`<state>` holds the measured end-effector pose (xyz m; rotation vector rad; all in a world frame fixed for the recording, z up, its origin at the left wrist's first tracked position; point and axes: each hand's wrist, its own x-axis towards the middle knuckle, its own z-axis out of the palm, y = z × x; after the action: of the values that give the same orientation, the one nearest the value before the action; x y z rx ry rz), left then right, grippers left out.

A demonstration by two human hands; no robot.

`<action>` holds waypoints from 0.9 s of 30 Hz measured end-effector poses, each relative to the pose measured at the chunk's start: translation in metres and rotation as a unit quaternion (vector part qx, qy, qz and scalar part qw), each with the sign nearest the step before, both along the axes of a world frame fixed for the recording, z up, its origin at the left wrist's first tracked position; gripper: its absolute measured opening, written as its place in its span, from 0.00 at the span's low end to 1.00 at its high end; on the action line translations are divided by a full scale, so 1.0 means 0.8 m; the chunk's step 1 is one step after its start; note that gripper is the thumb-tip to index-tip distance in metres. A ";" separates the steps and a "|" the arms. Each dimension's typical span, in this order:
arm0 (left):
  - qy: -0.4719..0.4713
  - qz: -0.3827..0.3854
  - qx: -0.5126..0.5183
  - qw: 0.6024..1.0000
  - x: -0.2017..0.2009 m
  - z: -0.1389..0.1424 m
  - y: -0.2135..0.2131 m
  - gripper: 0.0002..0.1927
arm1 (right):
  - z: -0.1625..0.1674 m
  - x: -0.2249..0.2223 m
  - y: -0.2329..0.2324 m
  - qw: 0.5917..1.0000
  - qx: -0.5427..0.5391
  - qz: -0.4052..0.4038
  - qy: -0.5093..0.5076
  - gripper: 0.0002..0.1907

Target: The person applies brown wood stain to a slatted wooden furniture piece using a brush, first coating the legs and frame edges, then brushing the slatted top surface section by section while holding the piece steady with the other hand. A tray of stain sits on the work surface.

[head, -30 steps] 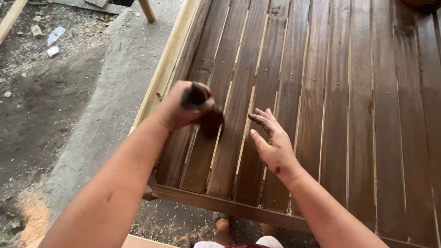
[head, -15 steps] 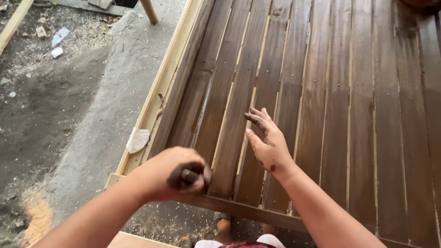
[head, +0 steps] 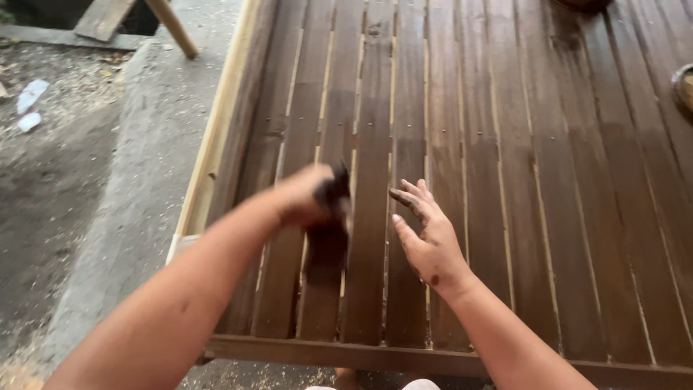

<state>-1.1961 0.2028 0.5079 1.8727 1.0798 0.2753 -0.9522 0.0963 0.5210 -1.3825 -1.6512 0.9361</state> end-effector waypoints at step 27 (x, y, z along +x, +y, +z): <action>0.037 -0.030 -0.009 0.999 -0.083 0.111 -0.234 0.10 | -0.012 -0.066 -0.002 0.998 0.004 0.057 0.009 0.22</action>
<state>-1.2627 0.0157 0.5965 1.9093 1.0688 0.1627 -1.0053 0.0947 0.5113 -1.2810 -1.7335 1.0034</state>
